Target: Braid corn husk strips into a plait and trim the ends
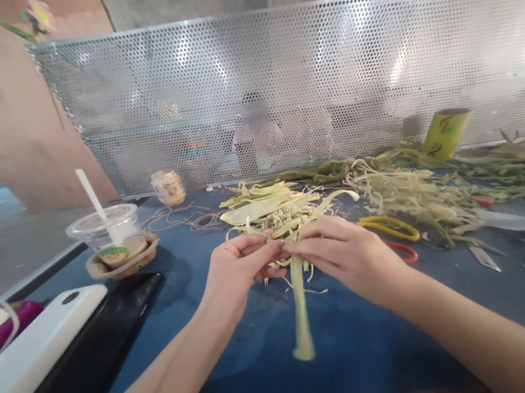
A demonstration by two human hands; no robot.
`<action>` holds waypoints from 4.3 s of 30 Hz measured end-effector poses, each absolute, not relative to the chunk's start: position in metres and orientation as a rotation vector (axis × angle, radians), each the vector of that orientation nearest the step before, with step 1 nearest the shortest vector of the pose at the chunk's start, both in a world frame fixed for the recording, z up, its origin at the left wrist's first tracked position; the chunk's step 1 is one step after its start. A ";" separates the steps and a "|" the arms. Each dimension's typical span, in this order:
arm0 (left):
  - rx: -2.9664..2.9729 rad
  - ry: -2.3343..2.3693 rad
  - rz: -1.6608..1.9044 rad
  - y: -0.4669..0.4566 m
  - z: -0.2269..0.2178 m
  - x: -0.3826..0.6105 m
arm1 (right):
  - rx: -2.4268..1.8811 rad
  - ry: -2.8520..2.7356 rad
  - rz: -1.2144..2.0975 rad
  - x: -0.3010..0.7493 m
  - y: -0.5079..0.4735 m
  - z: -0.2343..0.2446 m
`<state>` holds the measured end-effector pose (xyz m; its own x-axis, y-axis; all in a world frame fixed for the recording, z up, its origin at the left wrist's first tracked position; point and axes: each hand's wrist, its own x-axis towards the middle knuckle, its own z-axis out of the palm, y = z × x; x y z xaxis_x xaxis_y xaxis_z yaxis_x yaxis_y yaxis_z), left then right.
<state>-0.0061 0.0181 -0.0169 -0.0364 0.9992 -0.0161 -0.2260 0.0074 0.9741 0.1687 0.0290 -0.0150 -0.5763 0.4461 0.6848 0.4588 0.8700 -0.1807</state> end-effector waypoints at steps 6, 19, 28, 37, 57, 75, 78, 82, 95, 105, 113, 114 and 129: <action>1.215 1.089 1.277 0.012 -0.017 0.000 | -0.647 -2.131 -0.209 0.168 0.031 -0.011; 1.397 1.164 1.128 0.009 -0.018 0.003 | -1.001 -2.130 0.148 0.168 0.034 -0.010; 1.201 1.075 1.223 0.012 -0.014 0.002 | -0.785 -2.345 0.070 0.174 0.028 -0.006; 1.476 1.185 1.084 0.011 -0.021 -0.004 | -0.450 -2.622 0.066 0.175 0.024 -0.002; 1.652 1.160 0.963 0.008 -0.019 -0.001 | -0.907 -1.978 0.951 0.163 0.031 -0.006; 1.820 1.174 0.932 0.002 -0.020 0.004 | -0.838 -1.844 0.691 0.163 0.027 -0.003; 1.989 1.227 0.963 0.000 -0.021 0.004 | -0.790 -1.717 0.777 0.166 0.029 -0.004; 2.227 1.241 1.021 -0.001 -0.021 0.003 | -0.722 -1.570 0.717 0.171 0.032 -0.003; 1.359 0.991 0.960 0.007 -0.020 0.003 | -0.327 -2.093 0.137 0.183 0.024 0.004; 1.222 0.943 1.029 0.008 -0.020 0.001 | -0.552 -2.376 0.148 0.189 0.021 0.012; 1.352 1.101 1.028 0.005 -0.013 0.000 | -0.471 -2.450 0.236 0.190 0.033 0.007; 1.392 1.140 1.027 0.004 -0.012 0.000 | -0.462 -2.434 0.240 0.190 0.033 0.006; 1.680 1.278 1.033 -0.001 -0.012 0.002 | -0.716 -2.356 0.257 0.183 0.033 0.002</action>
<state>0.0024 -0.0014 -0.0117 0.1674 0.9747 0.1483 0.3489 -0.1992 0.9157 0.1830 0.0331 0.0021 -0.6368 0.5558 0.5344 0.4277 0.8313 -0.3549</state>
